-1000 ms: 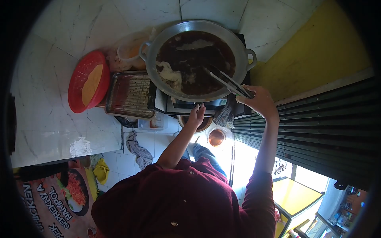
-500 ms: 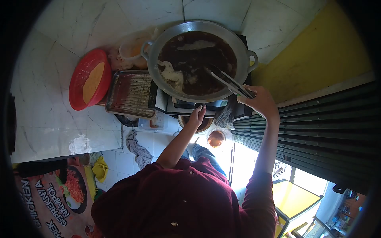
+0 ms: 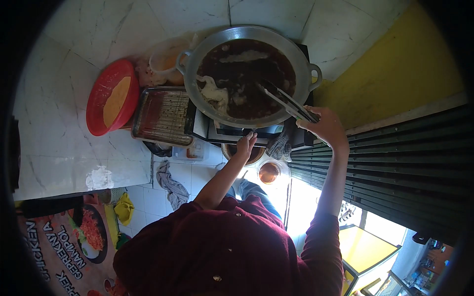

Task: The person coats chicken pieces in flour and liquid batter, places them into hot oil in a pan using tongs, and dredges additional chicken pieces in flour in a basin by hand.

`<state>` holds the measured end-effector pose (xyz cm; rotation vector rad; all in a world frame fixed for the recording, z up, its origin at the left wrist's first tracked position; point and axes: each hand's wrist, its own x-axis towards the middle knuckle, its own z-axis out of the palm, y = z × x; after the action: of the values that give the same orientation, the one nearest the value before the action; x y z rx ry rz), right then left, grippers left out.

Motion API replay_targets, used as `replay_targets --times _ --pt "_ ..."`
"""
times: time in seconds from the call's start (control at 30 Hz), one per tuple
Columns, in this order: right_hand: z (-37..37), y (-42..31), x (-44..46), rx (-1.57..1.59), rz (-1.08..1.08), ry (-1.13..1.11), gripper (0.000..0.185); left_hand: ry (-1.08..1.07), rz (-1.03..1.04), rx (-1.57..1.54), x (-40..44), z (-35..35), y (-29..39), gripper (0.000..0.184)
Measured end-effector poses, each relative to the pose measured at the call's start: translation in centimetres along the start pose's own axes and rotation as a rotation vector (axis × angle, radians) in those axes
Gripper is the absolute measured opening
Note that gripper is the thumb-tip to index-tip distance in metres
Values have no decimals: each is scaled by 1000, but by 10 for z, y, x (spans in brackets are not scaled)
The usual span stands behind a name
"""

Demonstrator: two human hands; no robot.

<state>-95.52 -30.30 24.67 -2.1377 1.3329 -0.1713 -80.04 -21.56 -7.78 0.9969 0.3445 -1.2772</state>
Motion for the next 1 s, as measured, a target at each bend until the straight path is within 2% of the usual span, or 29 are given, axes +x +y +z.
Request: replay_targets --times 0.43,0.6,1.0 --pt "-3 -2 1 10 -6 -12 47 44 20 81 -2 3 -1 14" --pt "-3 0 1 -3 -12 -8 47 78 90 108 1 2 -4 13" --pt "-7 -2 1 9 0 -24 45 9 59 145 -1 -5 0 14"
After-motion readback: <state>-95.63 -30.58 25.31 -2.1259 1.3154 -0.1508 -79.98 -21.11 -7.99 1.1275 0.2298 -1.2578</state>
